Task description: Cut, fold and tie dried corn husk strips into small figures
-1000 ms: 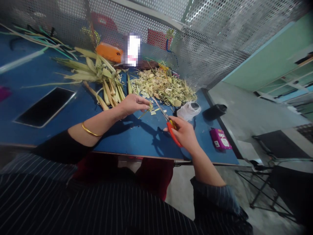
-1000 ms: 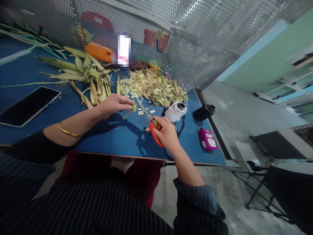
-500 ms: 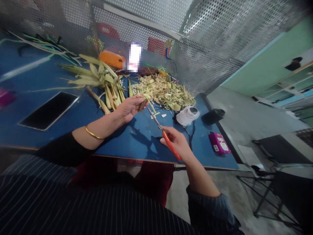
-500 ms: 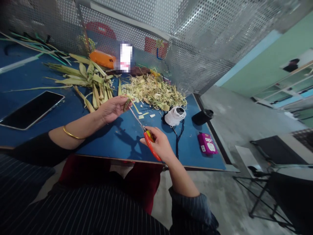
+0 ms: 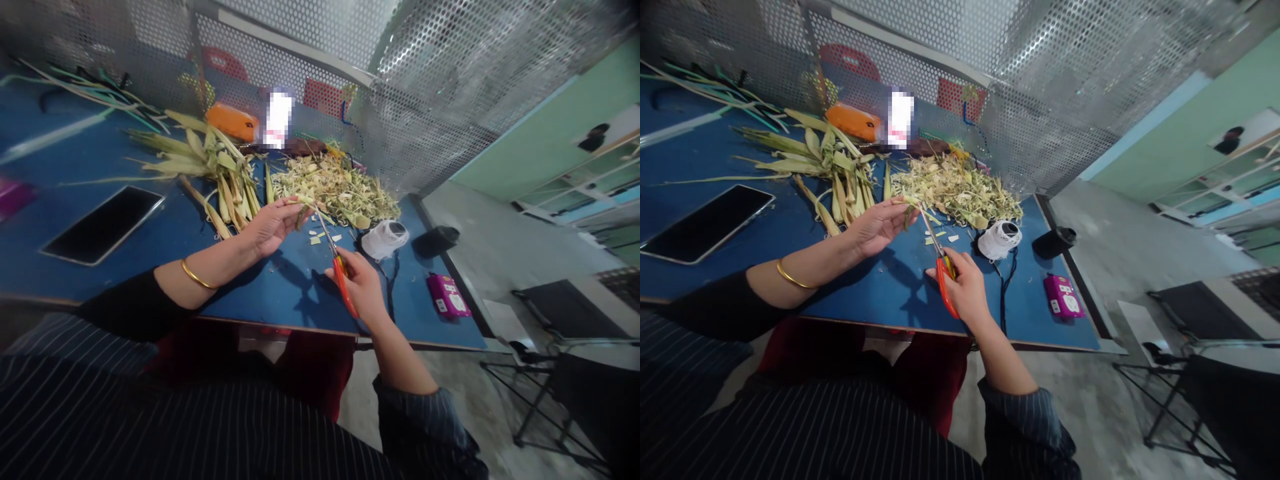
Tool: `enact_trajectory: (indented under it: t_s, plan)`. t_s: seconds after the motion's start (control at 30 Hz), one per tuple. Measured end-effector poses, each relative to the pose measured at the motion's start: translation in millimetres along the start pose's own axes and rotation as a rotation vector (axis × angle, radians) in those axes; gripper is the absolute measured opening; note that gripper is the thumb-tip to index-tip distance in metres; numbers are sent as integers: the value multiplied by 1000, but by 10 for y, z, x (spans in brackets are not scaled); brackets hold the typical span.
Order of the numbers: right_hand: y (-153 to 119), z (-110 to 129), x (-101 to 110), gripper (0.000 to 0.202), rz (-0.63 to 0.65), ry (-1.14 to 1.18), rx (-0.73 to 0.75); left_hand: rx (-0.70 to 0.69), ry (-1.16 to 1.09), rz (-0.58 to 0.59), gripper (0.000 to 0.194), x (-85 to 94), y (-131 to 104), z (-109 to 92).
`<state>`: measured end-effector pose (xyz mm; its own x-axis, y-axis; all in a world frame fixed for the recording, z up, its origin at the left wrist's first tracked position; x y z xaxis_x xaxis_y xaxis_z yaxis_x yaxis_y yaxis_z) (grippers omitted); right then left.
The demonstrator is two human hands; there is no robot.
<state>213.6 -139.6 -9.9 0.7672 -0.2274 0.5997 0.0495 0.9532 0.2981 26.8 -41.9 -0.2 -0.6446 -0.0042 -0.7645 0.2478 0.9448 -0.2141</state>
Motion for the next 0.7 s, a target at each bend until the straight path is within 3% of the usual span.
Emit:
enact_trajectory:
  t_s: [0.7]
  plan:
    - [-24,45,24,36,-37,-62,8,11,3,7,22,46,41,8]
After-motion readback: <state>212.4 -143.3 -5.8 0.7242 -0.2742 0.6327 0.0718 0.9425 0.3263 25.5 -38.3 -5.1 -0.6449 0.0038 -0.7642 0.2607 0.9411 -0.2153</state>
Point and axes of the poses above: each hand's wrist, its own y-axis towards the middle knuckle, its own x-axis out of the back of the hand, z = x × y, the point moved 3 cm from there along y, towards the middle knuckle, and after that the axes turned 4 degrees about -z, right-handed, at the moved point
